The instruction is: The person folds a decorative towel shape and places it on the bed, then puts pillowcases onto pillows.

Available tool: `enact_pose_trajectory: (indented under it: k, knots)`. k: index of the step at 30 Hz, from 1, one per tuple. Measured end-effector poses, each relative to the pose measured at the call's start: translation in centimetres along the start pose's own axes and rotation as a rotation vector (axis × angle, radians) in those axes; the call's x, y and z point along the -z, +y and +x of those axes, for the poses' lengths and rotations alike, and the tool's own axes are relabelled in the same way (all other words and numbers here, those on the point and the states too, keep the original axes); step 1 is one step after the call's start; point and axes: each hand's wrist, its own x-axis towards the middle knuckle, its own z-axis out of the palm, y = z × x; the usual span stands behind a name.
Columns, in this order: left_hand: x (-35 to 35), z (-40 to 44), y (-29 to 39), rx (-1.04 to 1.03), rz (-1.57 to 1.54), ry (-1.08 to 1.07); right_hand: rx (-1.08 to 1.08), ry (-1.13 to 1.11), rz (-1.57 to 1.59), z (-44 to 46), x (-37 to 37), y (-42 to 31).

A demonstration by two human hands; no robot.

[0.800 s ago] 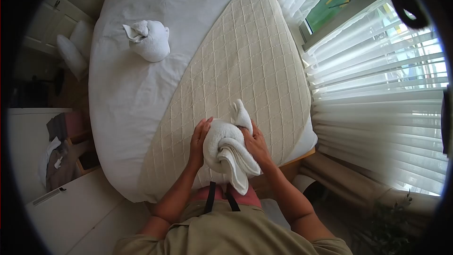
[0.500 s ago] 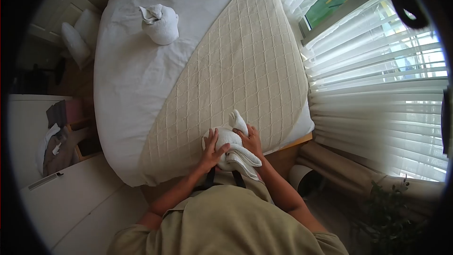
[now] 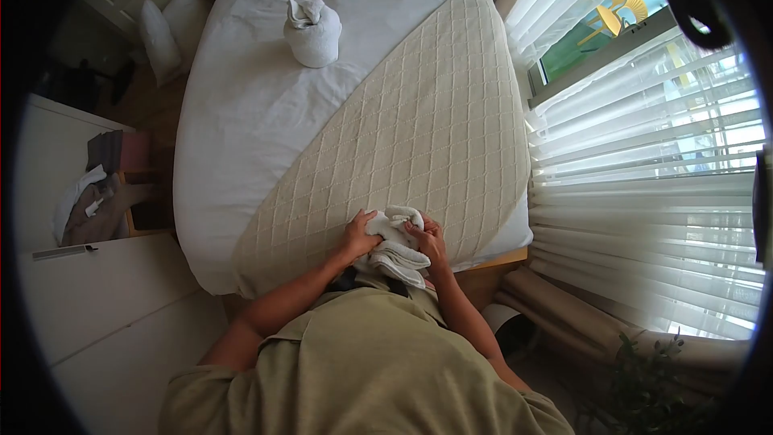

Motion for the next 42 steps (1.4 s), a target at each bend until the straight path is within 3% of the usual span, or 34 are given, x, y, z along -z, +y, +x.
enact_pose_trajectory:
  k: [5,7,8,10,13,17,19,20,22,25,29,31,35,37,41,42]
  knots:
    - [-1.1,0.2,-1.0,-0.034,0.101,0.029,-0.041,-0.233,-0.218,-0.7,0.8,-1.8]
    - [-1.6,0.4,-1.6,-0.061,0.094,0.067,0.131,-0.415,-0.535,-0.2,0.1,-3.4]
    - [-1.7,0.4,-1.6,-0.060,0.093,0.068,0.131,-0.415,-0.536,0.0,-0.1,-4.2]
    - [-1.4,0.5,-1.0,-0.049,0.119,0.013,0.297,-0.634,-0.752,0.4,-0.2,-5.0]
    - [-0.5,0.7,-0.6,0.017,0.081,0.003,0.429,-0.615,-0.983,-0.1,-0.9,-4.6]
    - [-0.9,-0.4,-4.4,0.018,0.059,0.060,0.530,-0.653,-1.060,-0.7,-1.7,-4.9]
    - [-0.4,-2.4,-2.5,0.482,-0.133,0.163,0.541,-0.683,-1.213,-0.8,-2.3,-5.7]
    - [-0.4,-2.2,-2.8,0.483,-0.135,0.163,0.539,-0.685,-1.214,-0.9,-2.6,-6.0]
    - [0.0,-1.7,-3.4,0.521,-0.460,0.004,0.404,-0.658,-1.390,-0.8,-3.4,-6.7]
    - [1.7,-2.4,-0.5,0.689,-0.424,-0.141,0.389,-0.692,-1.413,-0.4,-3.6,-6.4]
    - [0.3,-1.9,-2.9,0.526,-0.433,-0.059,0.399,-0.735,-1.450,0.3,-3.6,-5.0]
    - [-0.2,-2.0,-2.6,0.294,-0.447,0.025,0.484,-0.686,-1.582,0.9,-3.7,-4.2]
    - [0.1,-2.9,-0.3,0.398,-0.451,0.152,0.521,-0.716,-1.569,2.4,-4.4,-2.4]
    - [-0.7,-1.8,-2.8,0.232,-0.540,0.084,0.572,-0.754,-1.731,2.3,-5.3,-1.2]
    - [-0.7,-1.1,-3.8,0.197,-0.586,0.074,0.597,-0.765,-1.850,3.1,-6.3,0.0]
    - [-0.1,-1.4,-3.4,0.178,-0.577,0.073,0.519,-0.679,-1.780,3.0,-6.1,0.3]
